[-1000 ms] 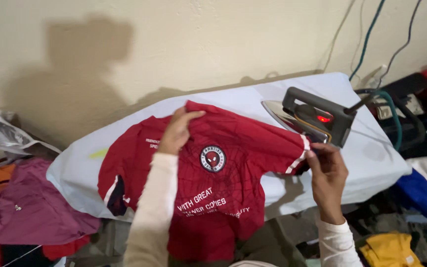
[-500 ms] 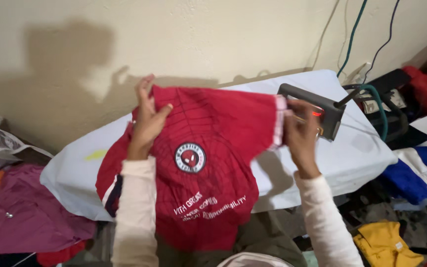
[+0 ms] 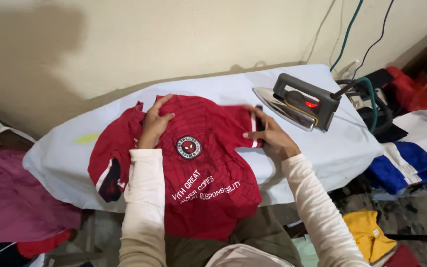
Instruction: The person irons and folds shirts on an ironing board, moving the iron over the fabric and folding the sleeves and bodies of the shirts one at a time.
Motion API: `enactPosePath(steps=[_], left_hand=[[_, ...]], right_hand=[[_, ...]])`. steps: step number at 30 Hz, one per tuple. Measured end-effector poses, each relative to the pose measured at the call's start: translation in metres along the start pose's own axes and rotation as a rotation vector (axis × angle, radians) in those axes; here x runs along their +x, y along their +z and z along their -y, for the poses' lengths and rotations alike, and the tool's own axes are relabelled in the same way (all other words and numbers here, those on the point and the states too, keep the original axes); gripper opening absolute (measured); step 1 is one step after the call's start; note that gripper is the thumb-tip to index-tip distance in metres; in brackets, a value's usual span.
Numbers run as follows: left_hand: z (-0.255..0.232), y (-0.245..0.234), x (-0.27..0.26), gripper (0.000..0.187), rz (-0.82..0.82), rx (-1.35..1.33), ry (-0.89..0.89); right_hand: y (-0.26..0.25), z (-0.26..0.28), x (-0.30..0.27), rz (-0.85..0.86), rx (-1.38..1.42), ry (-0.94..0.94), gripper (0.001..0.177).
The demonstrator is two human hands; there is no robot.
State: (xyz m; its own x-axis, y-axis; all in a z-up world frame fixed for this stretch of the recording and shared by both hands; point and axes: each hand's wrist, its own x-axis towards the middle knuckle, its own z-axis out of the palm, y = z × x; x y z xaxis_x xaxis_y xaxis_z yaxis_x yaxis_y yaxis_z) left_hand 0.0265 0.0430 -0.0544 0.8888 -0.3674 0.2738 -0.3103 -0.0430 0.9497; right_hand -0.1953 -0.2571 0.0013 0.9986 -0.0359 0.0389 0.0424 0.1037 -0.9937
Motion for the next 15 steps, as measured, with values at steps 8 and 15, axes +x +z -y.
enactPosePath(steps=[8, 15], left_hand=[[0.003, -0.004, -0.001, 0.060, -0.016, -0.089, 0.044], [0.024, -0.001, 0.001, 0.039, -0.145, 0.211, 0.223]], right_hand=[[-0.022, 0.033, 0.012, -0.163, -0.466, -0.229, 0.094], [-0.023, -0.014, 0.025, -0.314, -0.323, -0.126, 0.067]])
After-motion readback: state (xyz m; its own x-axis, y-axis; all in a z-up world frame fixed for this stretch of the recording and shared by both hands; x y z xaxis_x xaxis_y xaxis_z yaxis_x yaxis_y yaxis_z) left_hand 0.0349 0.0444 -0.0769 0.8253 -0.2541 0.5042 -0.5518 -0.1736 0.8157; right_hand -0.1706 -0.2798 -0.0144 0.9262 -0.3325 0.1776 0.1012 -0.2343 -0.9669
